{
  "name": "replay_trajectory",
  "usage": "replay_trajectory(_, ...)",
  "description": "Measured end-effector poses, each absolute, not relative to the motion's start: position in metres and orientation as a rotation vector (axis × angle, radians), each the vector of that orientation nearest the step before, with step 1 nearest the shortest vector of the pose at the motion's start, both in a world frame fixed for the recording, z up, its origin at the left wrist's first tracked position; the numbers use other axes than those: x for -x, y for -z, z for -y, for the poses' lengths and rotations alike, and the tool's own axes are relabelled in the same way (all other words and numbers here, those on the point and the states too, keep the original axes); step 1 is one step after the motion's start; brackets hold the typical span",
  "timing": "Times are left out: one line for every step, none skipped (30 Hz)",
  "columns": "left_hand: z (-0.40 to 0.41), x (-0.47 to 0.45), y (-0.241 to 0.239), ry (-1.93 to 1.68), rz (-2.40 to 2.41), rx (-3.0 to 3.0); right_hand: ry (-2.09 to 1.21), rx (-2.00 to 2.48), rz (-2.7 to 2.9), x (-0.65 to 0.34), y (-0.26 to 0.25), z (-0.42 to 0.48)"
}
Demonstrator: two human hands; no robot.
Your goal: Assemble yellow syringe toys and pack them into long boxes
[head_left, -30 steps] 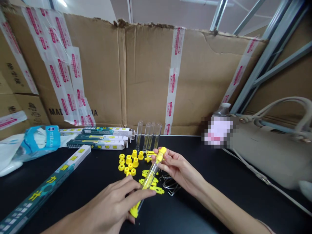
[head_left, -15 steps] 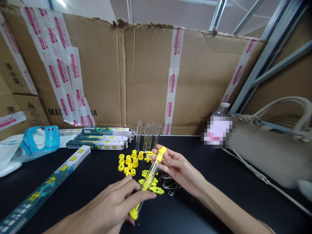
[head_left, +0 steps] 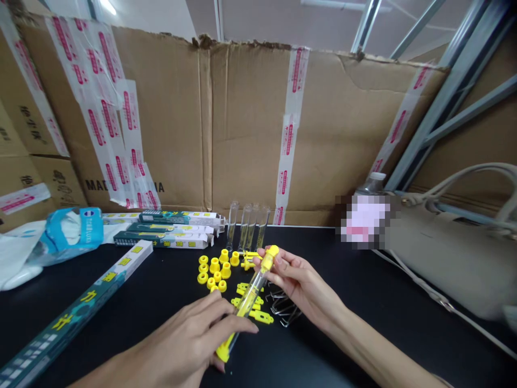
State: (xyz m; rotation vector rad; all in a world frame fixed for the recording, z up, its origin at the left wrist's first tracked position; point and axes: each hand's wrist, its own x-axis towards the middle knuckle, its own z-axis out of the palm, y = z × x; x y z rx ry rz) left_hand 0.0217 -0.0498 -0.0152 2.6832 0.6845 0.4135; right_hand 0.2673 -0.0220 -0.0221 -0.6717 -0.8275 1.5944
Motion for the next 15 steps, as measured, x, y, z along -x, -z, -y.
replay_trajectory(0.0498, -0.0216, 0.0152, -0.410, -0.684, -2.683, -1.594, 0.668, 0.830, -0.2672, 0.0221, 0.0223)
replay_trajectory(0.0500, -0.0215, 0.0153, -0.411, -0.684, -2.685, -1.594, 0.663, 0.833, -0.2671, 0.0220, 0.0224)
replay_trajectory(0.0502, -0.0213, 0.0153, -0.412, -0.688, -2.689, -1.597, 0.658, 0.835, -0.2671, 0.0218, 0.0225)
replay_trajectory(0.0504, -0.0212, 0.0155, -0.408, -0.685, -2.697, -1.603, 0.654, 0.835, -0.2671, 0.0217, 0.0224)
replay_trajectory(0.0508, -0.0211, 0.0156, -0.411, -0.684, -2.708, -1.613, 0.652, 0.834, -0.2671, 0.0215, 0.0223)
replay_trajectory(0.0511, -0.0211, 0.0158, -0.414, -0.680, -2.718, -1.623, 0.649, 0.831, -0.2672, 0.0214, 0.0222)
replay_trajectory(0.0514, -0.0211, 0.0159, -0.417, -0.682, -2.728, -1.634, 0.645, 0.827, -0.2674, 0.0212, 0.0221)
replay_trajectory(0.0516, -0.0211, 0.0160, -0.421, -0.683, -2.736, -1.646, 0.640, 0.824, -0.2676, 0.0210, 0.0221)
replay_trajectory(0.0518, -0.0212, 0.0160, -0.423, -0.681, -2.741, -1.657, 0.632, 0.823, -0.2678, 0.0208, 0.0221)
replay_trajectory(0.0518, -0.0214, 0.0159, -0.426, -0.678, -2.743, -1.666, 0.621, 0.824, -0.2680, 0.0206, 0.0221)
replay_trajectory(0.0517, -0.0215, 0.0157, -0.425, -0.680, -2.742, -1.673, 0.610, 0.827, -0.2682, 0.0205, 0.0222)
replay_trajectory(0.0516, -0.0216, 0.0155, -0.421, -0.676, -2.741, -1.678, 0.602, 0.833, -0.2683, 0.0203, 0.0222)
replay_trajectory(0.0515, -0.0217, 0.0152, -0.421, -0.676, -2.736, -1.679, 0.599, 0.842, -0.2684, 0.0201, 0.0221)
replay_trajectory(0.0515, -0.0218, 0.0149, -0.416, -0.678, -2.729, -1.676, 0.599, 0.849, -0.2684, 0.0201, 0.0219)
replay_trajectory(0.0515, -0.0218, 0.0147, -0.409, -0.686, -2.723, -1.669, 0.602, 0.854, -0.2684, 0.0201, 0.0216)
